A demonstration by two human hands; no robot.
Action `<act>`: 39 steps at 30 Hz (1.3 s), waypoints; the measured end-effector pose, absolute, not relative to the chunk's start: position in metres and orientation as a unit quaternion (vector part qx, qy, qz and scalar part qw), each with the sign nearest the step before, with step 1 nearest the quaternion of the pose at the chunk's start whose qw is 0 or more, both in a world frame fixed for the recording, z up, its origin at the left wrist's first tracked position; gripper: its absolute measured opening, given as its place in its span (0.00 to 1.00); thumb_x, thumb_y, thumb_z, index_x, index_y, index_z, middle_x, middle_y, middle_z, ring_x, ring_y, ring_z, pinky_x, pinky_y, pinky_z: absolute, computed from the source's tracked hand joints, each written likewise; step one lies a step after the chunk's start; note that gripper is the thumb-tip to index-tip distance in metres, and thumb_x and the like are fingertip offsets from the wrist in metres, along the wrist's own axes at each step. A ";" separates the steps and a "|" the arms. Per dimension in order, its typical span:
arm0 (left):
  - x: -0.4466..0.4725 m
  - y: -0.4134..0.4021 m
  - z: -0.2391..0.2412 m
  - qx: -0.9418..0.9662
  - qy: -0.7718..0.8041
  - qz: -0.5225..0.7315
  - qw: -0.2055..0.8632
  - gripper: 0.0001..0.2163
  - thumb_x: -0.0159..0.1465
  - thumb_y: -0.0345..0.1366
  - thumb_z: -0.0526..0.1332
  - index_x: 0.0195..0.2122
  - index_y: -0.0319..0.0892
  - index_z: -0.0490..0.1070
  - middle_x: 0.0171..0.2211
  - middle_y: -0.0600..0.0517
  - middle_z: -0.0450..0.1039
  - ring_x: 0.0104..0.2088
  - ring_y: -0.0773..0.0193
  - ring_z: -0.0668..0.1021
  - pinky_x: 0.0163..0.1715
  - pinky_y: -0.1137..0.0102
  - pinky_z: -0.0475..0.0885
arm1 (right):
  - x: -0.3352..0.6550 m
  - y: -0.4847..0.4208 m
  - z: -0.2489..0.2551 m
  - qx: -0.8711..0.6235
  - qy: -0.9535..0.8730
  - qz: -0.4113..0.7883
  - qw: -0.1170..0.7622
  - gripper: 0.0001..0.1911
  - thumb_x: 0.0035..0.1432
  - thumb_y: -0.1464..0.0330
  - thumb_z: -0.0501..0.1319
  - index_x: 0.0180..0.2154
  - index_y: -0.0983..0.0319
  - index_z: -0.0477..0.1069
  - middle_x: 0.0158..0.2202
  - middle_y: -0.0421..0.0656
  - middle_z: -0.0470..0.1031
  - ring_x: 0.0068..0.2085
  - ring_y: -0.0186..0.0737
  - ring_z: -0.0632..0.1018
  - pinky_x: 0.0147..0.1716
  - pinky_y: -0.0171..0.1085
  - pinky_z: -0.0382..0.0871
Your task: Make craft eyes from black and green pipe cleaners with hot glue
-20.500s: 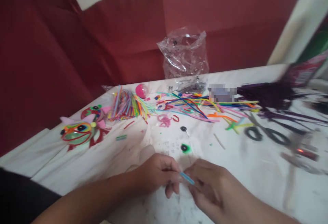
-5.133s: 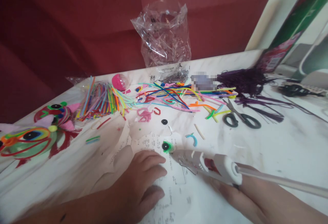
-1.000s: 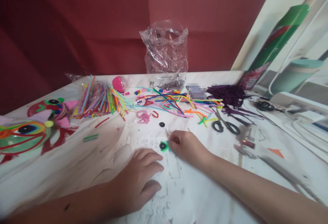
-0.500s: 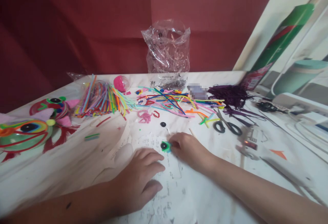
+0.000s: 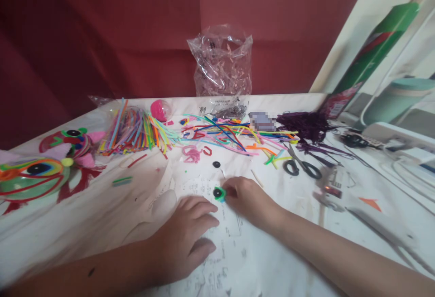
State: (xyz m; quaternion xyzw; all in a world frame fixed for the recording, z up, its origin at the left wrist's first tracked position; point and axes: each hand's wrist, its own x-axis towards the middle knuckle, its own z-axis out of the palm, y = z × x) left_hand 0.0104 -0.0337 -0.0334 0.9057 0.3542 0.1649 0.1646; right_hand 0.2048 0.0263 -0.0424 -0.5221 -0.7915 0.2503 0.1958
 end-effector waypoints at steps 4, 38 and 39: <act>0.011 -0.033 -0.033 0.904 0.358 0.162 0.166 0.11 0.54 0.34 0.61 0.39 0.41 0.70 0.47 0.48 0.67 0.47 0.54 0.64 0.49 0.58 0.57 | 0.206 0.025 -0.045 -0.526 -0.784 0.261 0.203 0.11 0.46 0.73 0.54 0.31 0.60 0.72 0.24 0.37 0.72 0.26 0.34 0.72 0.25 0.32 0.63; 0.018 -0.033 -0.027 0.912 0.359 0.129 0.152 0.20 0.53 0.47 0.62 0.44 0.42 0.66 0.51 0.48 0.66 0.49 0.51 0.64 0.48 0.54 0.56 | 0.205 0.016 -0.044 -0.502 -0.820 0.163 0.222 0.06 0.50 0.73 0.56 0.28 0.62 0.72 0.27 0.43 0.72 0.31 0.40 0.72 0.31 0.37 0.65; 0.018 -0.033 -0.027 0.912 0.360 0.127 0.150 0.21 0.53 0.48 0.62 0.44 0.42 0.66 0.51 0.47 0.65 0.49 0.50 0.63 0.48 0.54 0.56 | 0.206 0.017 -0.044 -0.500 -0.818 0.178 0.222 0.07 0.50 0.73 0.56 0.29 0.62 0.73 0.27 0.43 0.73 0.31 0.40 0.72 0.31 0.37 0.65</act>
